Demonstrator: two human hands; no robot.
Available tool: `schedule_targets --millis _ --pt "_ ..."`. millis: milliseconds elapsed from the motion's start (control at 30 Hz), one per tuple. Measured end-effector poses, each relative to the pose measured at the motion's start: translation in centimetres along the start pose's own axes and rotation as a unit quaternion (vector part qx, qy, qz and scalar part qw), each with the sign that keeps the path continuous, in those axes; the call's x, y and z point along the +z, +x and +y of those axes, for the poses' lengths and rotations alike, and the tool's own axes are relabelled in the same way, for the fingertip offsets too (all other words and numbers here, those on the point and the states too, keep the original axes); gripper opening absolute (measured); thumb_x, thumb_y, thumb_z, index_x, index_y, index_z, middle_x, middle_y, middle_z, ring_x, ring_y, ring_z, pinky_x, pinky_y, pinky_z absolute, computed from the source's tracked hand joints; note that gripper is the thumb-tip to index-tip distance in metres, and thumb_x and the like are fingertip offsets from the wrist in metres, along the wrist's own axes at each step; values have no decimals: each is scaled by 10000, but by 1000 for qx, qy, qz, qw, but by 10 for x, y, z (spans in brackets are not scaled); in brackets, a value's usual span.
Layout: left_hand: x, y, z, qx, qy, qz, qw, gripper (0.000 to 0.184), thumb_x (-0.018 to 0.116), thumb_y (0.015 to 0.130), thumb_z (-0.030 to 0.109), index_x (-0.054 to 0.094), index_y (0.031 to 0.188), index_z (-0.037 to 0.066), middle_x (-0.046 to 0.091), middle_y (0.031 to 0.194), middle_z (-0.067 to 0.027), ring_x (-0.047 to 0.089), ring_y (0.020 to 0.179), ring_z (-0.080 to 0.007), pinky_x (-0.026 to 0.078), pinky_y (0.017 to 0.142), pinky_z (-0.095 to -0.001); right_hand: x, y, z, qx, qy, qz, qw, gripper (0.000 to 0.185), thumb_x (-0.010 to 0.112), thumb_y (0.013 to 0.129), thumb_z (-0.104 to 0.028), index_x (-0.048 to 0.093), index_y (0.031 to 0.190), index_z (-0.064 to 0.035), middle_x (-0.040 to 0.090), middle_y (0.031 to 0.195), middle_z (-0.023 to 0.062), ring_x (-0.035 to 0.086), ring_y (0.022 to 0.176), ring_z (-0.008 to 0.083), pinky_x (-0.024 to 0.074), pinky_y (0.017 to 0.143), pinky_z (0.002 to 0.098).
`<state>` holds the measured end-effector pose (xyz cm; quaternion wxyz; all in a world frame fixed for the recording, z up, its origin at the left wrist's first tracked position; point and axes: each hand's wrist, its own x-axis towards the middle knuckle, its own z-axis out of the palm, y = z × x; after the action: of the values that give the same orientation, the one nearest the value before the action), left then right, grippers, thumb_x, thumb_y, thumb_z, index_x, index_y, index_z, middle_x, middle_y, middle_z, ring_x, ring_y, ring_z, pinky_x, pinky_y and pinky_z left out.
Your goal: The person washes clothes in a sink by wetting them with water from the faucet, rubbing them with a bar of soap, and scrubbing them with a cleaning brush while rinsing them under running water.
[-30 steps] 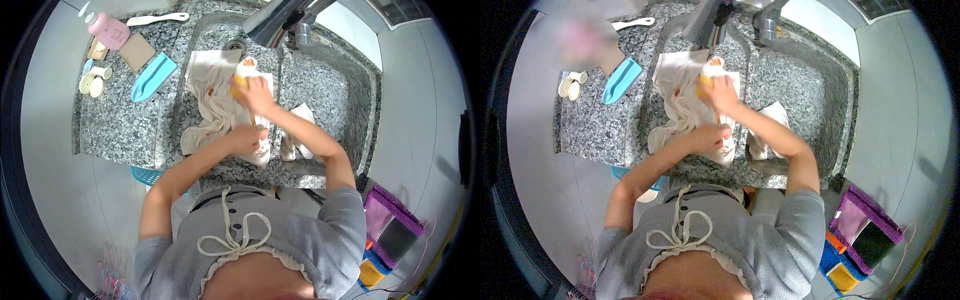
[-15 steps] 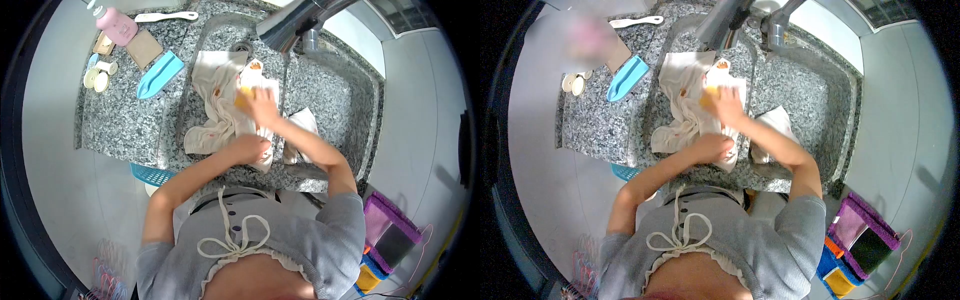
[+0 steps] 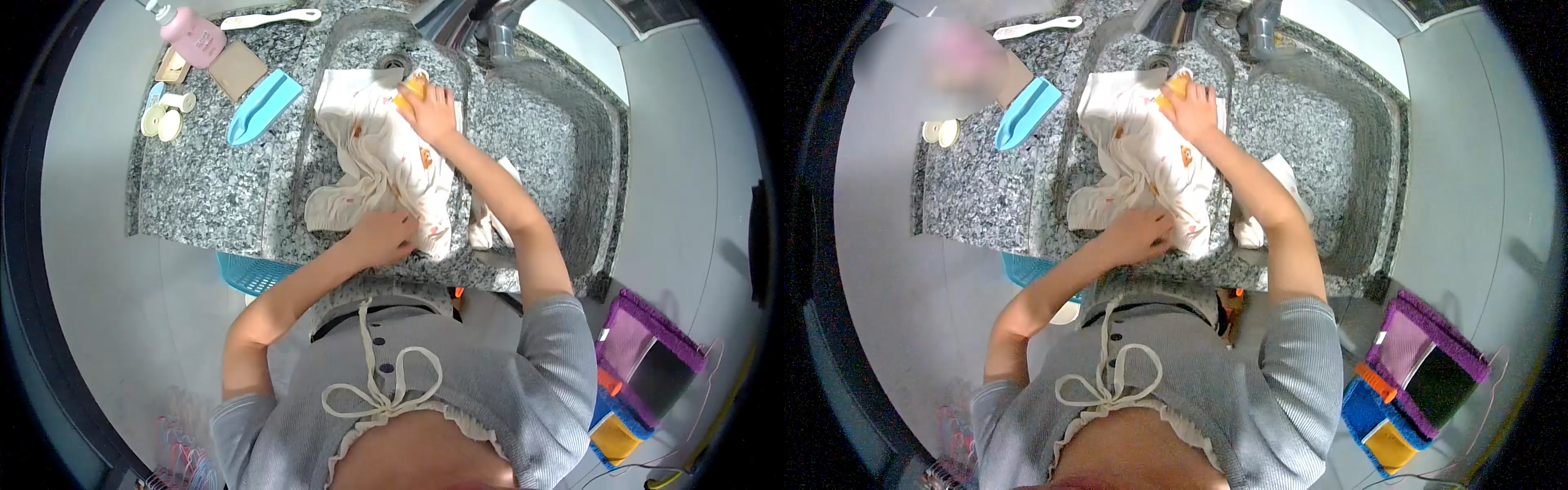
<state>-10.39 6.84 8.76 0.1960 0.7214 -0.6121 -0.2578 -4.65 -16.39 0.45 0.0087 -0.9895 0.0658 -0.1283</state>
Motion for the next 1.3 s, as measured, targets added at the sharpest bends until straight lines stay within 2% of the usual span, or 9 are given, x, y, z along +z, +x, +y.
schedule_targets --millis 233,367,500,700,833,900,967,1133,1300 --pt "9 -9 -8 26 28 34 999 234 623 742 253 583 865 59 543 897 -103 571 836 -265 481 695 -371 -52 -91 -66 -92 178 -71 977 527 604 763 -380 460 1265 -314 490 1034 156 459 967 290 317 886 461" --pt "3 -2 -3 7 41 -26 999 268 623 755 247 562 925 49 548 875 -91 561 837 -265 476 729 -366 -11 -46 -25 13 -44 -20 999 487 496 833 -460 441 1289 -298 486 1017 152 443 974 307 320 876 438" --pt "20 15 3 106 29 109 988 266 624 729 214 551 912 35 562 803 -82 577 764 -247 487 657 -351 -10 -9 -5 89 28 -64 994 517 476 820 -523 432 1294 -320 481 1077 165 437 1016 302 306 896 437" --pt "27 37 -4 181 77 152 969 293 608 666 134 554 939 39 528 636 -89 572 601 -232 474 526 -317 -94 -21 -2 132 212 -158 955 580 495 815 -560 395 1335 -322 489 1038 151 447 982 279 339 895 392" --pt "-6 49 -31 45 -253 59 965 289 569 802 162 539 1050 16 558 646 -105 572 522 -146 474 462 -287 -152 -63 13 119 341 -231 903 605 490 835 -548 378 1358 -265 496 977 96 443 938 220 374 886 360" --pt "-32 77 -56 -144 -331 -89 928 359 530 861 188 473 1148 -22 583 680 -98 580 544 -105 494 483 -244 -187 -79 -8 111 357 -287 882 612 510 835 -530 375 1361 -247 516 967 93 449 926 210 386 889 347" --pt "-68 86 -59 -182 -370 -23 911 403 542 856 180 428 1169 -47 562 680 -73 574 544 -100 509 497 -225 -220 -90 -35 102 346 -357 862 610 530 834 -512 377 1359 -242 544 972 95 458 909 204 391 893 330" --pt "-111 113 -59 -152 -415 32 897 279 598 841 222 474 948 -4 552 726 -59 599 591 -110 521 526 -221 -201 -94 -119 -103 369 -309 871 577 624 790 -402 450 1314 -235 524 872 97 474 869 212 356 862 329" --pt "-124 124 -71 -133 -377 33 916 283 598 841 209 472 944 -23 556 746 -60 613 618 -121 542 568 -227 -143 -73 -167 10 386 -354 852 603 536 773 -564 426 1314 -322 542 1050 158 507 1001 283 243 968 432"
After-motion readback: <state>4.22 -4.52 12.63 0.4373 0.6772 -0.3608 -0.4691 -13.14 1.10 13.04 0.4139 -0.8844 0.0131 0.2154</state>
